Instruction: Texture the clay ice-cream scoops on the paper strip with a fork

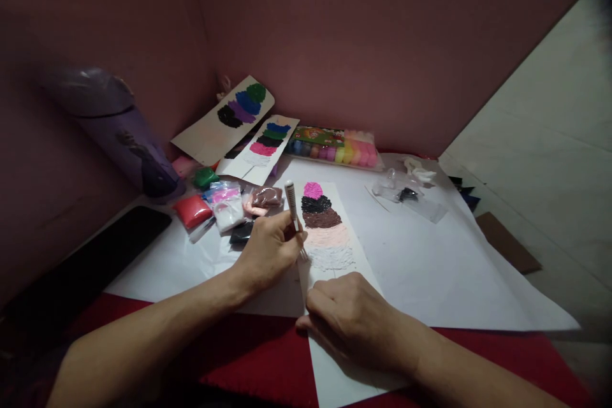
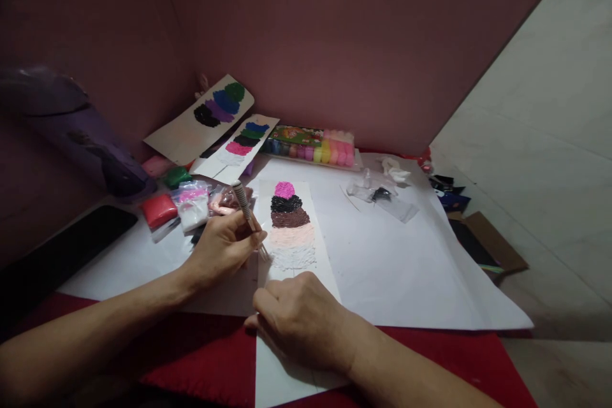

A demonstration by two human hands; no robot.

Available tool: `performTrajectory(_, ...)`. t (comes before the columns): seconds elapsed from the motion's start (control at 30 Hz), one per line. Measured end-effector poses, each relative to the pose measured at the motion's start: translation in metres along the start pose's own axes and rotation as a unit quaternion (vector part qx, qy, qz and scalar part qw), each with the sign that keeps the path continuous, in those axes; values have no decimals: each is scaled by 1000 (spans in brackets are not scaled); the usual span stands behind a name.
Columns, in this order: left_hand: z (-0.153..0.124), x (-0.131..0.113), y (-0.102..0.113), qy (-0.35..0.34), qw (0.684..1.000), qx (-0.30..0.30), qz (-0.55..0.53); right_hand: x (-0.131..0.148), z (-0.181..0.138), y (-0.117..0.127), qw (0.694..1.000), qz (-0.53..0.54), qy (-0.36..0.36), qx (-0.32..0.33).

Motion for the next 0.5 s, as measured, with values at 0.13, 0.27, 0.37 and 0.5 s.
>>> performTrajectory(0.13, 0, 0, -1, -9, 1000, 1, -27, 0, 0, -1, 1000, -2, -3, -3)
performTrajectory(0.27, -1, 1, -7, -6, 998, 17, -54, 0, 0, -1, 1000, -6, 0, -4)
performTrajectory(0.37, -1, 2, -10, 10, 997, 29, -71, 0, 1, -1, 1000, -5, 3, -7)
performTrajectory(0.5, -2, 5, -12, 38, 995, 42, -85, 0, 1, 0, 1000, -3, 4, -2)
Point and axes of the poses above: each hand's wrist, its own z-axis towards the middle knuckle, its own y-axis out of the back of the hand, x = y × z, the point moved 2 cm from there along z, towards the middle knuckle, and after that the axes turned 7 degrees about x, right-handed, at the moved point
